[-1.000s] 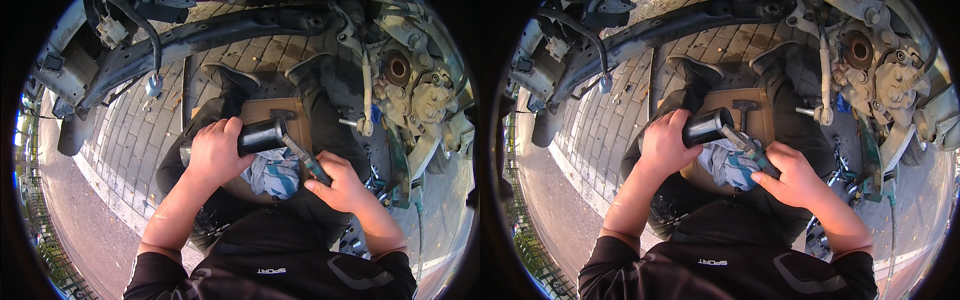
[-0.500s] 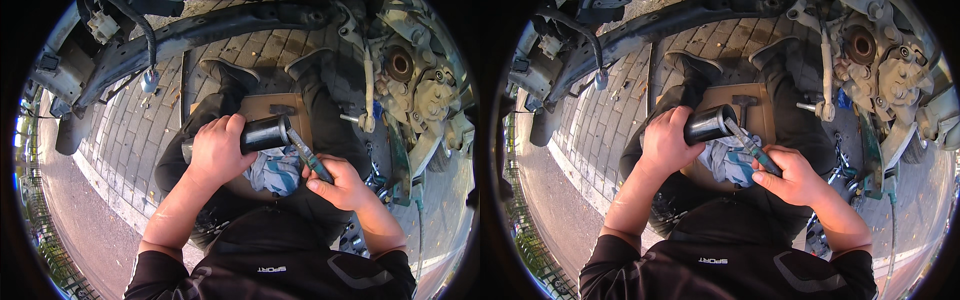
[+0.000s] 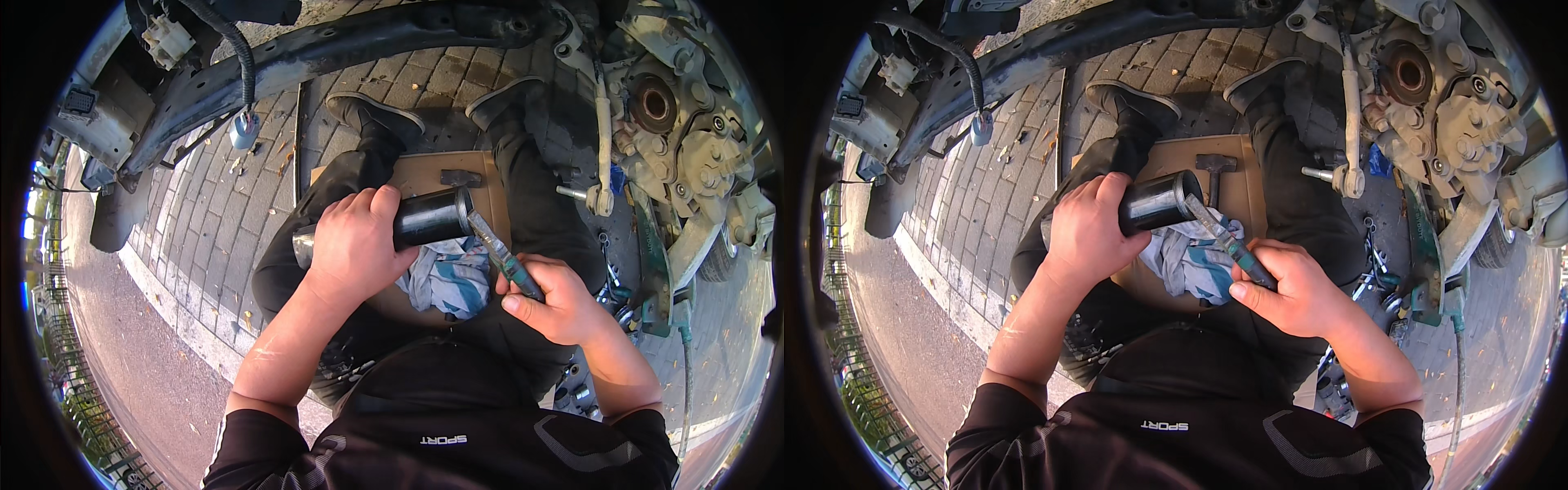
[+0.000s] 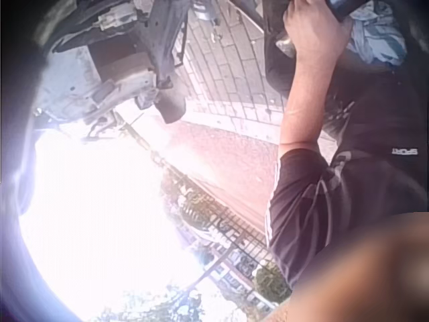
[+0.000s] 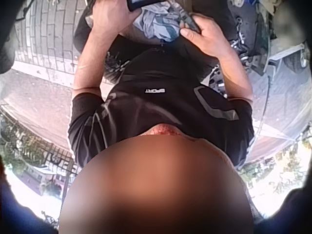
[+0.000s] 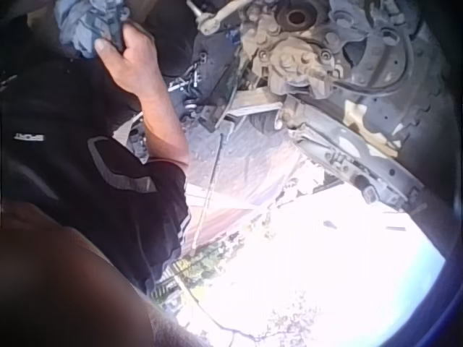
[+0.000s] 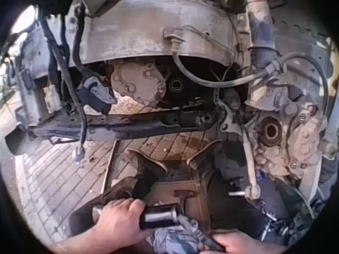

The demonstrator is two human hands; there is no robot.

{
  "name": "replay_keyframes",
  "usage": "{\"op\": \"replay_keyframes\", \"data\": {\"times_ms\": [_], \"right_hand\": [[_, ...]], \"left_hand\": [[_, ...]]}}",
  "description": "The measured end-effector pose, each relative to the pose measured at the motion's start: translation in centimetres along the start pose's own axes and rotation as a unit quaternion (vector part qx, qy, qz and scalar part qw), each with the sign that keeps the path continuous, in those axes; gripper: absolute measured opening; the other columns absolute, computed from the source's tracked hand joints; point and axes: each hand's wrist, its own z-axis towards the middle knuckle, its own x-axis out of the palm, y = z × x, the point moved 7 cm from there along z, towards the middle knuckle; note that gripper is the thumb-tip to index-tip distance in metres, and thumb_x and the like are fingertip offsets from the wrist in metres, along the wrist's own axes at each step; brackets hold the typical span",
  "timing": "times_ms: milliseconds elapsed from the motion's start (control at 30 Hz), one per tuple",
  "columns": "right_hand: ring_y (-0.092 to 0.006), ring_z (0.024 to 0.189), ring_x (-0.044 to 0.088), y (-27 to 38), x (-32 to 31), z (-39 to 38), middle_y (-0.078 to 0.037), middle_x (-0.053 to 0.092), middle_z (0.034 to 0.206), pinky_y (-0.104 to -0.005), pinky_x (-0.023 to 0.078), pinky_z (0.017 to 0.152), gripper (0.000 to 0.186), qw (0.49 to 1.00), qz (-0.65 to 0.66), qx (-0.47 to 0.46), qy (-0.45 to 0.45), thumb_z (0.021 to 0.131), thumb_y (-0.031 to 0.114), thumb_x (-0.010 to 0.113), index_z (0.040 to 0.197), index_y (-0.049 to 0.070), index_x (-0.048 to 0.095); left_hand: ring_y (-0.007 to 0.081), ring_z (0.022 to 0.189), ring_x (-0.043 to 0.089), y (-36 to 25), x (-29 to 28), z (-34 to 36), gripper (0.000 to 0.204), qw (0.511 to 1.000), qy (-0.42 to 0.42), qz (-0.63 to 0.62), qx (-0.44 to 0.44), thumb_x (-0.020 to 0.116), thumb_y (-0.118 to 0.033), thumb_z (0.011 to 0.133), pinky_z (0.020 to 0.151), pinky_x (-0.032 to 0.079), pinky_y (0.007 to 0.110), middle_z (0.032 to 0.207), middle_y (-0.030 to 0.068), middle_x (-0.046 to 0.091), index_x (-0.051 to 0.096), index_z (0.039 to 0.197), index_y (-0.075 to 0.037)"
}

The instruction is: The person removes a cylindrical metal part from the car's undercarriage using a hammer and a socket. They then clean the part with a cloth and use a screwdriver to scrape its interior. Finally, they pick up a bolt and a socket from the ground.

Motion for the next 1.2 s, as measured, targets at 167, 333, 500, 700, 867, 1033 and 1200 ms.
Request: {"op": "replay_keyframes", "data": {"times_ms": [167, 333, 500, 700, 867, 1033, 1200], "right_hand": [[-0.0325, 0.078, 0.068, -0.3, -0.1, -0.2, -0.013, 0.067, 0.088, -0.0423, 0.054, 0.074, 0.031, 0.999, -0.046, 0.026, 0.01, 0.103, 0.027, 0.086, 0.099, 0.001, 0.07], [-0.0267, 0.075, 0.062, -0.6, 0.0, -0.6, -0.011, 0.064, 0.084, -0.04, 0.051, 0.072, 0.034, 0.997, 0.003, 0.06, 0.041, 0.103, 0.029, 0.088, 0.098, 0.001, 0.069], [-0.0155, 0.075, 0.056, -1.0, 1.2, -1.1, -0.003, 0.061, 0.083, -0.0352, 0.048, 0.07, 0.033, 0.988, 0.103, 0.082, 0.078, 0.104, 0.029, 0.088, 0.099, 0.002, 0.07], [-0.01, 0.074, 0.056, -1.5, 2.7, -1.9, 0.001, 0.062, 0.083, -0.0303, 0.046, 0.068, 0.033, 0.953, 0.248, 0.119, 0.13, 0.106, 0.029, 0.088, 0.099, 0.002, 0.07], [-0.0099, 0.074, 0.057, -1.2, 4.3, -2.5, -0.001, 0.063, 0.085, -0.0293, 0.047, 0.065, 0.035, 0.877, 0.425, 0.14, 0.175, 0.106, 0.029, 0.088, 0.097, 0.003, 0.065], [-0.0125, 0.075, 0.06, -0.8, 5.7, -2.8, -0.006, 0.066, 0.092, -0.0302, 0.049, 0.066, 0.038, 0.82, 0.514, 0.157, 0.197, 0.105, 0.028, 0.089, 0.096, 0.003, 0.061], [-0.013, 0.08, 0.065, -0.8, 5.3, -2.5, -0.006, 0.07, 0.098, -0.03, 0.052, 0.072, 0.03, 0.871, 0.433, 0.153, 0.171, 0.104, 0.023, 0.089, 0.102, 0.002, 0.067]], "left_hand": [[0.0405, 0.097, 0.077, -0.1, -0.1, -0.1, 0.068, 1.0, 0.009, 0.006, -0.003, 0.099, -0.028, 0.069, 0.089, 0.063, 0.051, 0.105, 0.0145, 0.076, 0.066, 0.124, -0.006], [0.0392, 0.101, 0.077, -0.2, -0.1, 0.0, 0.068, 1.0, 0.009, -0.023, 0.018, 0.098, -0.027, 0.068, 0.092, 0.062, 0.052, 0.106, 0.014, 0.076, 0.067, 0.125, -0.006], [0.0401, 0.102, 0.076, 0.1, 0.4, -0.2, 0.066, 0.996, 0.009, -0.071, 0.046, 0.097, -0.025, 0.066, 0.094, 0.061, 0.052, 0.107, 0.0141, 0.076, 0.067, 0.122, -0.007], [0.0437, 0.106, 0.075, 0.7, 0.8, 0.2, 0.063, 0.989, 0.016, -0.121, 0.081, 0.095, -0.021, 0.064, 0.096, 0.061, 0.053, 0.109, 0.0132, 0.077, 0.067, 0.12, -0.012], [0.0419, 0.104, 0.076, 0.3, 0.3, 0.5, 0.066, 0.976, 0.027, -0.157, 0.148, 0.096, -0.022, 0.064, 0.094, 0.06, 0.053, 0.109, 0.0136, 0.077, 0.067, 0.122, -0.01], [0.0415, 0.106, 0.076, 0.2, 0.2, 0.7, 0.067, 0.961, 0.044, -0.203, 0.182, 0.096, -0.021, 0.065, 0.094, 0.06, 0.053, 0.111, 0.0132, 0.077, 0.067, 0.124, -0.011], [0.0407, 0.108, 0.076, 0.8, -0.3, 0.8, 0.068, 0.968, 0.048, -0.175, 0.173, 0.096, -0.021, 0.065, 0.098, 0.059, 0.053, 0.112, 0.0132, 0.077, 0.068, 0.126, -0.011]]}}
